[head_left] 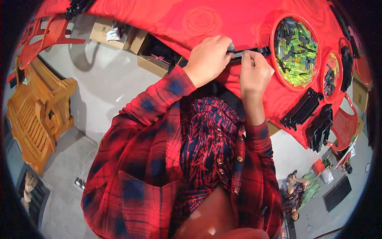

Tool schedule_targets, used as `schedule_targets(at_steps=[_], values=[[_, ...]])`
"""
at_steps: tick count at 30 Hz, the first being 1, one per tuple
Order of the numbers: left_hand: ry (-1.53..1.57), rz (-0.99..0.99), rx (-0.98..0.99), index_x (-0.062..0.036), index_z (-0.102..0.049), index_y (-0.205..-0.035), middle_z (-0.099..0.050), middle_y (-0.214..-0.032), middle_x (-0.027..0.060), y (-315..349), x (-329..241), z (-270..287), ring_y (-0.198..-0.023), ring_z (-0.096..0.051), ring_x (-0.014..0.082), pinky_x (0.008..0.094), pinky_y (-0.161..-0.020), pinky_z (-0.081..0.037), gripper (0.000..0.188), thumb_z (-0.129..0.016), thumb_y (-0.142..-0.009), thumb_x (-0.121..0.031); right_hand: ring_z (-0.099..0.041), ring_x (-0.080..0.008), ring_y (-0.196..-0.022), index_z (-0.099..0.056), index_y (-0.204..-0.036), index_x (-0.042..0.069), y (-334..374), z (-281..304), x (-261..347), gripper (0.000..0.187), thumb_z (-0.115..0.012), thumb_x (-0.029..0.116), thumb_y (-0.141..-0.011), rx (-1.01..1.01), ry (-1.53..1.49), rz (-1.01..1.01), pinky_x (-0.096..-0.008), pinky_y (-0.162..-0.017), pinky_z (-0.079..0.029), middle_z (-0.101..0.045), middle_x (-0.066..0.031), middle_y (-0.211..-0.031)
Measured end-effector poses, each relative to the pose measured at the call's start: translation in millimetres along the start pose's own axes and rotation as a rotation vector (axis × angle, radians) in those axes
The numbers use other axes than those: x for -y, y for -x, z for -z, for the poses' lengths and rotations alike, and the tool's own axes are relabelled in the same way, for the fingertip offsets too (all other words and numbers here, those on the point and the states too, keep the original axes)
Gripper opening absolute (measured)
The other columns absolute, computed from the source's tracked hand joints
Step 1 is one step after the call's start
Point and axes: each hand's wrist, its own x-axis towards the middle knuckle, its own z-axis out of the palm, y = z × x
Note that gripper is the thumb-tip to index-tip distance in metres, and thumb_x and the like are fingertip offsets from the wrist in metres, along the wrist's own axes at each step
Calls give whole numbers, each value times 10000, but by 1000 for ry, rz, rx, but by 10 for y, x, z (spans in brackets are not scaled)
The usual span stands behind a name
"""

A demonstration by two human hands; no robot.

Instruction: The person assembles various plastic components, including plastic gears and springs, into a plastic cartridge body by hand, snapping the toner cartridge parts together.

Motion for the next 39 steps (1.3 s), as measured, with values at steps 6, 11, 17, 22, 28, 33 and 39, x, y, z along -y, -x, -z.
schedule_targets(at_steps=[6,11,17,22,28,33,39], values=[[-10,29,25,-31,-587,-935,-612,-896,158,10,-40,16,-916,-598,382,477,-776,-474,226,-700,-847,-206,-644,-152,-727,-701,-987,13,34,49,-159,128,-669,122,-930,-131,-281,-143,-334,-741,-509,-670,-90,-766],[-21,38,50,-32,-594,-934,-614,-901,157,-14,-72,40,-917,-601,381,479,-773,-479,225,-703,-847,-209,-653,-161,-819,-655,-1097,-23,-19,102,-234,184,-626,91,-955,-159,-282,-103,-314,-760,-532,-678,-138,-955],[-74,38,90,-35,-593,-962,-619,-921,166,-47,-123,45,-933,-602,390,492,-780,-486,227,-700,-844,-196,-668,-313,-950,-646,-1132,-11,2,10,-389,210,-562,103,-977,-61,-160,-55,-391,-858,-522,-674,-187,-1019],[-122,41,108,-35,-598,-948,-631,-931,171,-95,-172,28,-936,-611,393,500,-779,-492,226,-702,-839,-204,-653,-364,-990,-633,-1152,-7,1,24,-333,226,-540,108,-981,-48,-86,-18,-432,-868,-515,-672,-205,-1048],[-123,63,116,-26,-615,-897,-649,-877,155,-165,-168,-2,-903,-638,367,482,-785,-518,225,-705,-837,-224,-643,-392,-982,-632,-1133,-7,16,-9,-320,208,-549,97,-973,-72,-94,-19,-454,-861,-513,-667,-223,-1051],[-53,102,132,-33,-604,-884,-648,-887,144,-186,-122,-32,-898,-623,361,485,-764,-492,249,-718,-834,-249,-640,-390,-937,-632,-1112,-9,20,-34,-326,189,-565,71,-955,-87,-101,-7,-464,-831,-485,-674,-215,-1022],[-54,66,92,-15,-585,-833,-606,-805,176,-178,-121,-62,-805,-603,372,470,-683,-455,281,-727,-837,-259,-636,-369,-887,-631,-1069,-9,19,-30,-319,153,-591,36,-929,-114,-61,91,-437,-810,-438,-678,-194,-988]])
